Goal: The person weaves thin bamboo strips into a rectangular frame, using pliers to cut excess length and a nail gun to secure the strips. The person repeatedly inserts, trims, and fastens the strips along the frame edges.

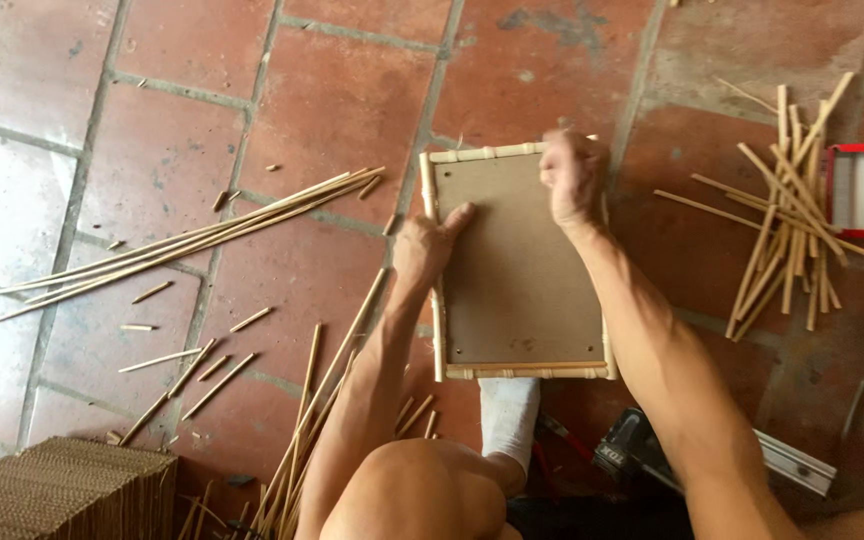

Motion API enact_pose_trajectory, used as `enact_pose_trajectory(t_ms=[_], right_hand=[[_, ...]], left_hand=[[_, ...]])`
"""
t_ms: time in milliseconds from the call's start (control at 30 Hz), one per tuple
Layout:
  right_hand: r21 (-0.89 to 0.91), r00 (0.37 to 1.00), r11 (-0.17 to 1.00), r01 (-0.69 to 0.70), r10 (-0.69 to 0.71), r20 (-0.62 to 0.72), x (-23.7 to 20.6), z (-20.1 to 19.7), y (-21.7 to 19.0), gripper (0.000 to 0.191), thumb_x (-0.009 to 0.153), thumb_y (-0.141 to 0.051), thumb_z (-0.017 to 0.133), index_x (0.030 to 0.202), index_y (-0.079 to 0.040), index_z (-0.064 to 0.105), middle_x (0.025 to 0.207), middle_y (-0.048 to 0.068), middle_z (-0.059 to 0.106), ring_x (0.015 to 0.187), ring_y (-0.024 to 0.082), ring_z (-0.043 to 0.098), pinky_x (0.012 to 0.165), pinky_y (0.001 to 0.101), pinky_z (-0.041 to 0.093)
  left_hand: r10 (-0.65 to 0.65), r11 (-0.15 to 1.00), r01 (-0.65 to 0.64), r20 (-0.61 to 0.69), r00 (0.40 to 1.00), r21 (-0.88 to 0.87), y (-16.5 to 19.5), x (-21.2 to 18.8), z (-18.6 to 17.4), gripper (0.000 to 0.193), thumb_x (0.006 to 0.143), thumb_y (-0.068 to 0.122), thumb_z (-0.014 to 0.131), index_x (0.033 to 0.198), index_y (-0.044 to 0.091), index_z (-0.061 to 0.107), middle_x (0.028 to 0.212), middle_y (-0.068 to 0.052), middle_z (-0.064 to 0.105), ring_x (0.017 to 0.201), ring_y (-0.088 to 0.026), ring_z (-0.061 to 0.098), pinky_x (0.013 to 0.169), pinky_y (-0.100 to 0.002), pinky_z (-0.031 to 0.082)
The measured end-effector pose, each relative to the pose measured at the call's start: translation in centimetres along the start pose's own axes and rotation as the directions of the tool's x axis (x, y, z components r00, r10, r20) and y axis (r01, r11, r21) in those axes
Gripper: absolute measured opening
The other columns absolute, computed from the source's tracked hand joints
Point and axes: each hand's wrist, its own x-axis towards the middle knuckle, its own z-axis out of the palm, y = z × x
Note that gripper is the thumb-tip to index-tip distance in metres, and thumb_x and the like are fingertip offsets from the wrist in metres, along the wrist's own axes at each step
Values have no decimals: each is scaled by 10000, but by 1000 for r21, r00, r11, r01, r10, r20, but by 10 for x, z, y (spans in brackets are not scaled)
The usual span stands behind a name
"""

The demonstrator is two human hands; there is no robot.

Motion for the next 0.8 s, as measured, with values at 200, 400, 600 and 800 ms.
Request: enact_pose_trajectory(t_ms=[200,400,600,800], right_hand=[[-172,997,984,46,-34,70,-7,-24,47,423,1051,-287,556,692,-66,519,634,-12,530,544,61,486,473,238,385],[7,993,993,-120,120,15,4,-6,18,408,1011,-225,587,638,-71,526,580,-1,511,447,87,449,410,269,313],[431,963,902,30,-142,231,34,0,-10,468,1118,-176,568,691,-75,406,552,-12,392,446,64,284,467,287,232],[-299,992,954,34,5,128,-3,15,15,379,1025,-317,522,736,-78,581,649,-4,578,567,110,573,524,295,460]], left_hand=[[507,857,-330,-538,673,395,25,-17,12,676,832,583,658,1120,-29,638,1114,-236,631,1050,-346,593,827,-495,437],[744,665,-662,-230,628,346,44,-22,79,607,986,306,554,1443,-82,460,1544,-295,427,1472,-439,359,1211,-594,234],[751,649,-641,-213,625,410,38,-15,87,544,1053,239,460,1493,-81,434,1600,-268,395,1529,-420,339,1275,-580,228],[762,620,-620,-181,622,481,43,-6,86,581,945,138,371,1478,-84,436,1565,-294,412,1483,-447,380,1236,-589,269]])
